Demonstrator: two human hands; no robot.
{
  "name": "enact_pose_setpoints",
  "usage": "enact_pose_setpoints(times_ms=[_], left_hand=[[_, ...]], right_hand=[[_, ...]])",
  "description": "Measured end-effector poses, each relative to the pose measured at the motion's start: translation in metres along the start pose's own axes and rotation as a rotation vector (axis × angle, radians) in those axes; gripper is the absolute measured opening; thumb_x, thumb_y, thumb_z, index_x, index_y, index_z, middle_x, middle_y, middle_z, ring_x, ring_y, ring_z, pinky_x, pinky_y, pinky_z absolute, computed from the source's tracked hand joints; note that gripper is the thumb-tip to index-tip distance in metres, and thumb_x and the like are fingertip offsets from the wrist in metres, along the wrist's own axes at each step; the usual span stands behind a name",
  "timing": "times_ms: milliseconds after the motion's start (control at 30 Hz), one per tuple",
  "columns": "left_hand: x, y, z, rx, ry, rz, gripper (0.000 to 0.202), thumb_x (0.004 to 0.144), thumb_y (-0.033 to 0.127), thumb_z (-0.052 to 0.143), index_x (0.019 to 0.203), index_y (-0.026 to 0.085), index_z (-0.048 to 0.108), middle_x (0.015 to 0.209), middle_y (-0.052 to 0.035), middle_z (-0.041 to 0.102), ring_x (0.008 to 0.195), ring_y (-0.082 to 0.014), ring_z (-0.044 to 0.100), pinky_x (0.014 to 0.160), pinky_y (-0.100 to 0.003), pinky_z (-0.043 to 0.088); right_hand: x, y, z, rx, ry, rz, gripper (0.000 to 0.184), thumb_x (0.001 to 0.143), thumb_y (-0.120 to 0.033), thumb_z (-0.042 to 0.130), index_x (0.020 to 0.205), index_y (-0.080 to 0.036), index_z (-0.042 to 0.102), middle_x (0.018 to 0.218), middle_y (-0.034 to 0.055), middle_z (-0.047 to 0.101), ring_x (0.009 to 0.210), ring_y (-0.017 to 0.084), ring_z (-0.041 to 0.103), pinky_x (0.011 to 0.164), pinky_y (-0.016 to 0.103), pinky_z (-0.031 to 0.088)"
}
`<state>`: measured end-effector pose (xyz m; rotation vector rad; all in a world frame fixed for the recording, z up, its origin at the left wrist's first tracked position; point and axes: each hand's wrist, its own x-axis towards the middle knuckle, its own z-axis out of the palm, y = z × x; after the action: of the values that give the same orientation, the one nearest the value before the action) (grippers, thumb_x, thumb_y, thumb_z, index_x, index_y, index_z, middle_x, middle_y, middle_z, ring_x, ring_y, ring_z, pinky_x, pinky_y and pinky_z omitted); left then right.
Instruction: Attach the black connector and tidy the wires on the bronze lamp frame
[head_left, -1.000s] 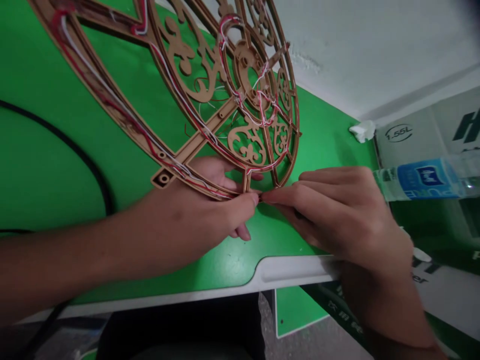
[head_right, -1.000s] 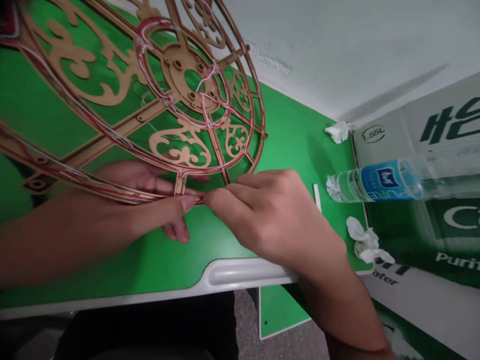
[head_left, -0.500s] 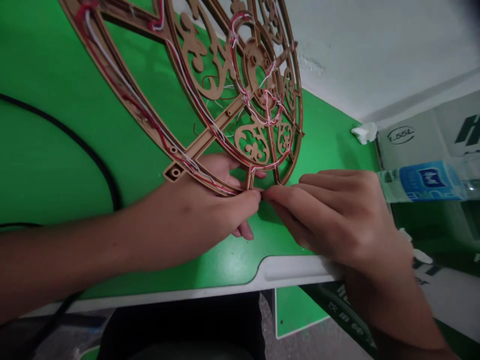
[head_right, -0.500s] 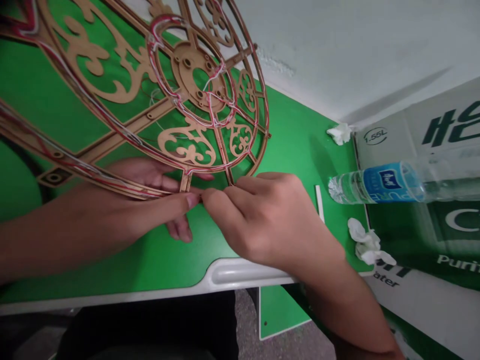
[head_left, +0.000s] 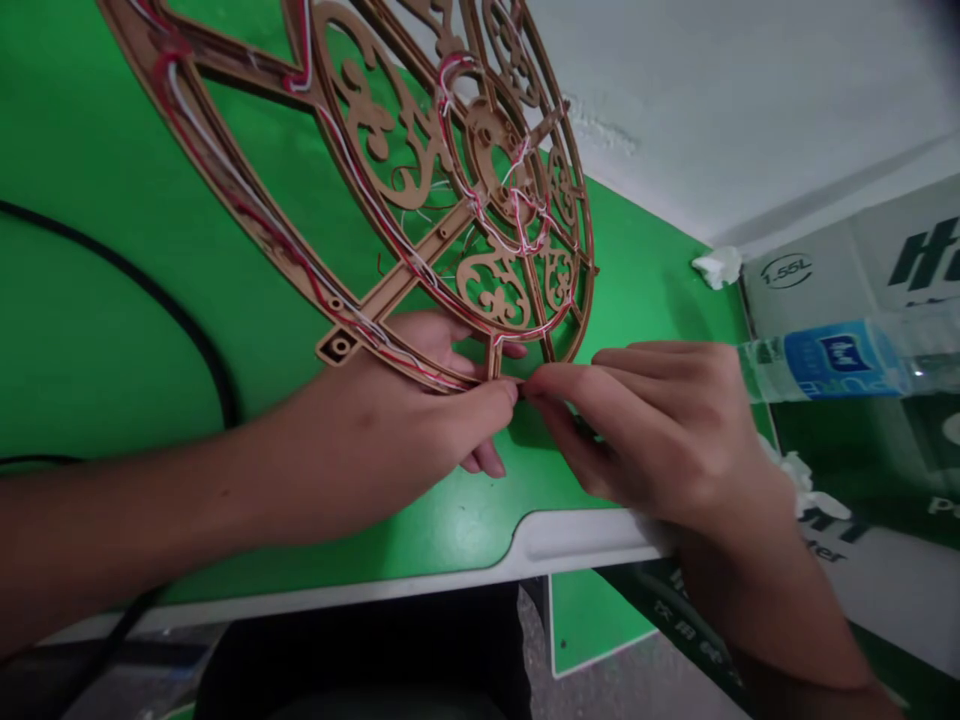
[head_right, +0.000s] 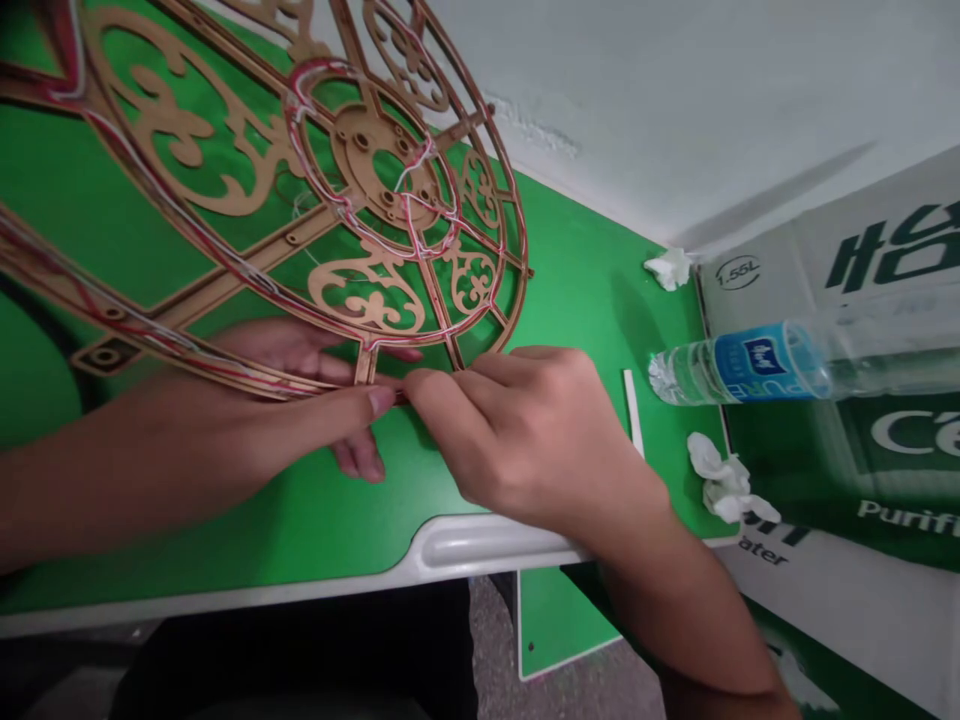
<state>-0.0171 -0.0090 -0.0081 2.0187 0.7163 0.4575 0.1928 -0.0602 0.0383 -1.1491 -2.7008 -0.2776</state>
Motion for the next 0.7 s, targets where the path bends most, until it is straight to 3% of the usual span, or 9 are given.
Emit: enact_pose_setpoints(times_ms=[167, 400, 533, 700], left_hand=[[-0.001, -0.007, 0.003, -0.063, 0.004, -0.039, 0.022, 0.087, 0.029, 0.060, 0.069, 0.025, 0.072, 0.073, 0.0049, 0.074, 0.083, -0.0102, 0.069, 0.071, -0.018, 0.052], [0.004, 0.006, 0.000, -0.286, -0.002, -0.271, 0.041, 0.093, 0.031, 0.052, 0.058, 0.024, 0.071, 0.065, 0.0068, 0.072, 0.061, -0.0038, 0.066, 0.061, -0.013, 0.051], [0.006, 0.012, 0.000, -0.272, 0.055, -0.261, 0.036, 0.091, 0.027, 0.057, 0.058, 0.024, 0.070, 0.067, 0.0069, 0.071, 0.063, -0.0024, 0.066, 0.064, -0.011, 0.051], [0.007, 0.016, -0.001, -0.430, 0.007, -0.396, 0.031, 0.089, 0.032, 0.055, 0.062, 0.023, 0.064, 0.064, 0.0069, 0.068, 0.062, -0.0052, 0.068, 0.054, -0.011, 0.053]], right_hand=[[0.000, -0.001, -0.001, 0.024, -0.001, 0.010, 0.005, 0.091, -0.012, 0.062, 0.090, -0.013, 0.067, 0.058, -0.0040, 0.051, 0.053, 0.011, 0.039, 0.054, 0.032, 0.026], [0.000, 0.001, -0.001, 0.051, 0.014, 0.029, 0.003, 0.088, -0.011, 0.063, 0.088, -0.012, 0.066, 0.059, -0.0033, 0.052, 0.053, 0.012, 0.040, 0.053, 0.032, 0.026], [-0.001, 0.002, 0.000, 0.071, 0.018, 0.035, 0.005, 0.091, -0.015, 0.063, 0.088, -0.012, 0.066, 0.059, -0.0032, 0.051, 0.053, 0.012, 0.040, 0.052, 0.032, 0.026], [0.000, 0.003, 0.002, 0.087, 0.020, 0.027, 0.003, 0.090, -0.011, 0.063, 0.088, -0.013, 0.065, 0.060, -0.0035, 0.052, 0.054, 0.011, 0.040, 0.053, 0.032, 0.028]])
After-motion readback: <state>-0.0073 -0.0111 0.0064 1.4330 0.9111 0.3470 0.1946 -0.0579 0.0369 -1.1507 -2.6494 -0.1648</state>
